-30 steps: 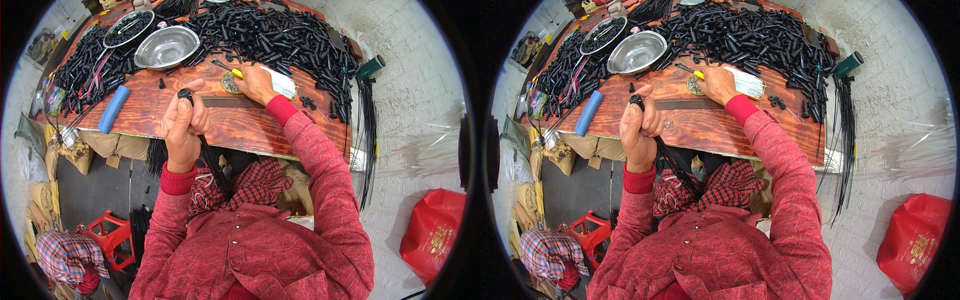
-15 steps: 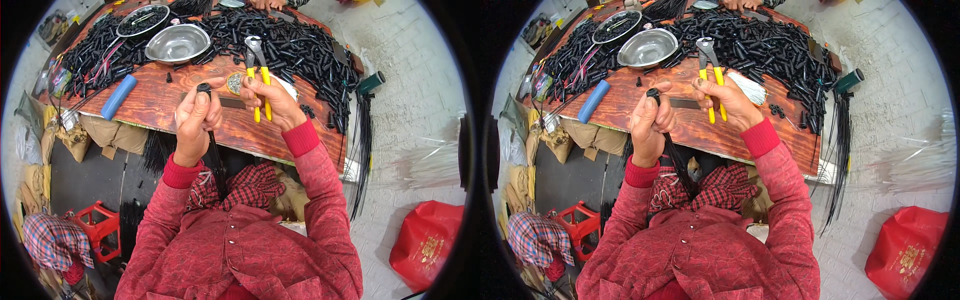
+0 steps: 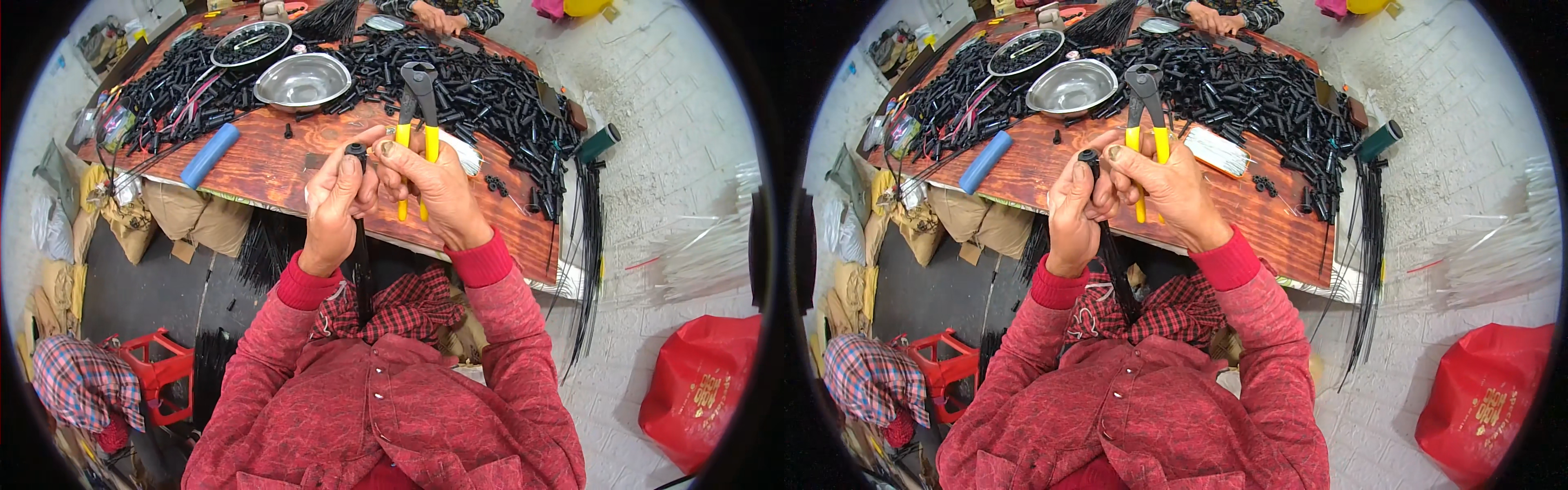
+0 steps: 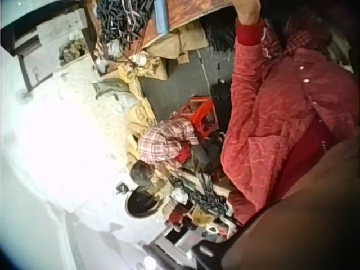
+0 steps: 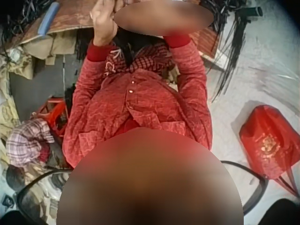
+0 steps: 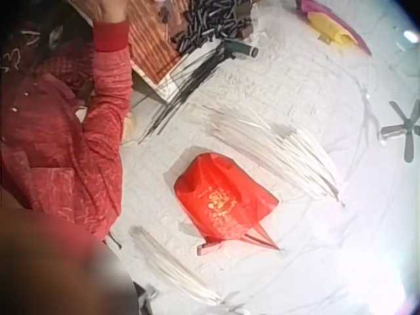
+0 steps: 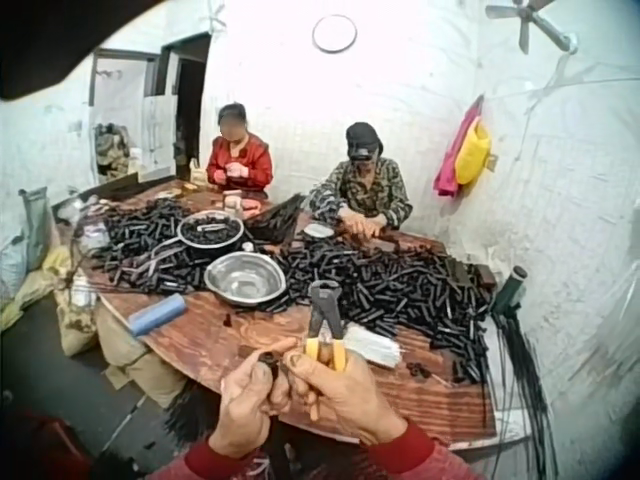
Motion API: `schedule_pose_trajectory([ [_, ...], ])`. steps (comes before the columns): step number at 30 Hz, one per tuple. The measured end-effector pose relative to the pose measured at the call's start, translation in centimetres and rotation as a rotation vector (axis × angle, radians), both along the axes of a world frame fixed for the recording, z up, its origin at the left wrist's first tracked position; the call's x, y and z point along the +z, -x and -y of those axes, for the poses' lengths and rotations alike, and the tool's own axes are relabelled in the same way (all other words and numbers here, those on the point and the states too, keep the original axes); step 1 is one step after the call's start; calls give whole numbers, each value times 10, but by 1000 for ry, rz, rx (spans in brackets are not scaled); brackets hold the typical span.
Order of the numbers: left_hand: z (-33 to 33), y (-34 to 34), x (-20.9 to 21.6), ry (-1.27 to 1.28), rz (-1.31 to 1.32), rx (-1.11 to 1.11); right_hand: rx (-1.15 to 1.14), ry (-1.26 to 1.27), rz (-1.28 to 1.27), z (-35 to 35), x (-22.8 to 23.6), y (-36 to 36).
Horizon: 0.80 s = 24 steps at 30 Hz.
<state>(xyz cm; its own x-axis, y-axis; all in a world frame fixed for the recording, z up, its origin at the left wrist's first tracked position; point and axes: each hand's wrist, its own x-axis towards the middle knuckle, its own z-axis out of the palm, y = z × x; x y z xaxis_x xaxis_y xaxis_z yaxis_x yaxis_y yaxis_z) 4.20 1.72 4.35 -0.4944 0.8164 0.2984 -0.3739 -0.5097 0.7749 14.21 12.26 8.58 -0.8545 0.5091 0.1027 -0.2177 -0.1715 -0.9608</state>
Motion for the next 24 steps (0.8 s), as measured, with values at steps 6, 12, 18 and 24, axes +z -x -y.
schedule_pose_trajectory([
  [6, 3, -4, 2, 24, -36, 29, -7, 8, -11, 3, 0, -2],
  [12, 2, -6, 2, 30, -47, 35, -3, -21, 4, 1, -1, -5],
  [18, 2, -6, 2, 29, -56, 50, 7, -18, -4, 4, 4, -5],
  [24, -1, -5, 0, 19, -34, 29, -6, 5, -14, 1, 1, -3],
])
